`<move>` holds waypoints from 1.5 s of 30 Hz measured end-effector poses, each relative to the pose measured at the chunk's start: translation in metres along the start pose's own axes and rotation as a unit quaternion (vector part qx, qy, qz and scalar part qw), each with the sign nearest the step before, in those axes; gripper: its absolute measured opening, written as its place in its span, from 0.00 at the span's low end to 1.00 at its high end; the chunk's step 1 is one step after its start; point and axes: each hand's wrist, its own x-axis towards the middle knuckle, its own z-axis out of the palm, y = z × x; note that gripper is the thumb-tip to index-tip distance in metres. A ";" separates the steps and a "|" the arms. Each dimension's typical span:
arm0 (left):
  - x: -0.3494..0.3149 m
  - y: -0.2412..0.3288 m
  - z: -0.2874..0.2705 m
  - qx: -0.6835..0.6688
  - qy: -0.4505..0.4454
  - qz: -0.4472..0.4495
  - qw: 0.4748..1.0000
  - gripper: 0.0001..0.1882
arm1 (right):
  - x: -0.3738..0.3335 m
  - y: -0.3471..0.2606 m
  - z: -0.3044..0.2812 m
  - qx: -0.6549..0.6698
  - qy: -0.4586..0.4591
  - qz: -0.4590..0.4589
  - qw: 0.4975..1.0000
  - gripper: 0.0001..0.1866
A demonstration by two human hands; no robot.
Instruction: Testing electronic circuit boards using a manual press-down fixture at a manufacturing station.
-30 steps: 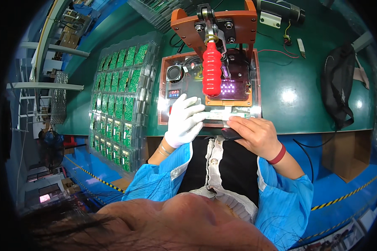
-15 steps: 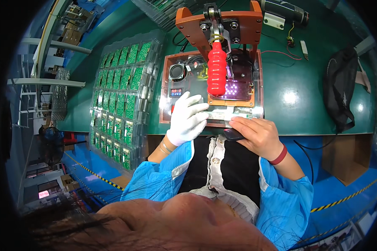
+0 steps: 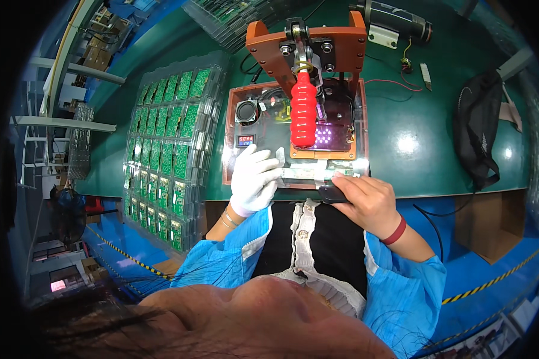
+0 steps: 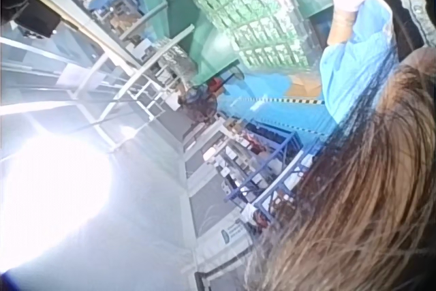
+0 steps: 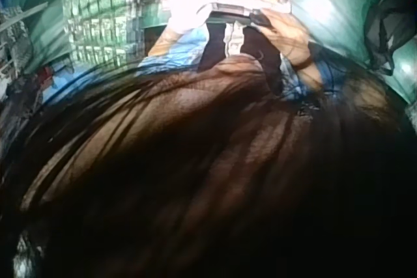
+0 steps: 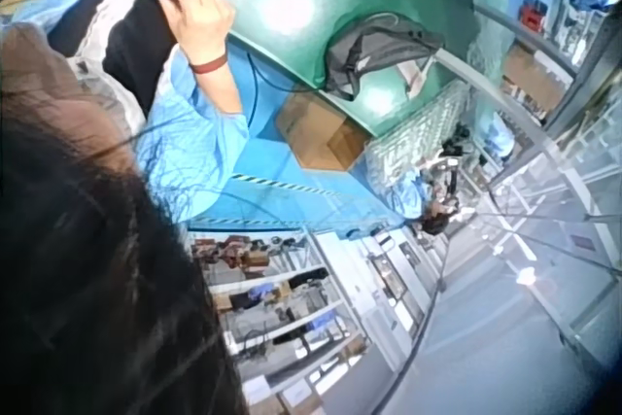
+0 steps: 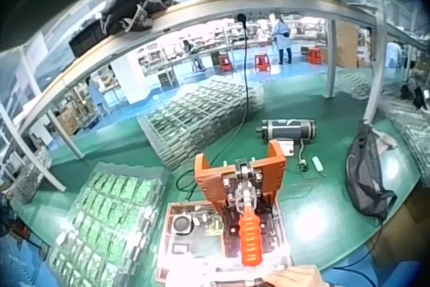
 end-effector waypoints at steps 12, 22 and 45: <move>0.000 0.001 0.004 0.006 0.037 0.017 0.999 0.09 | -0.001 -0.007 -0.008 -0.014 -0.051 0.031 0.998 0.26; 0.001 0.001 0.005 0.000 0.043 0.017 0.999 0.10 | -0.001 -0.007 -0.011 -0.026 -0.077 0.045 0.996 0.29; -0.001 0.003 0.004 0.004 0.045 0.011 0.999 0.09 | 0.002 -0.010 -0.007 0.001 -0.043 0.059 0.997 0.26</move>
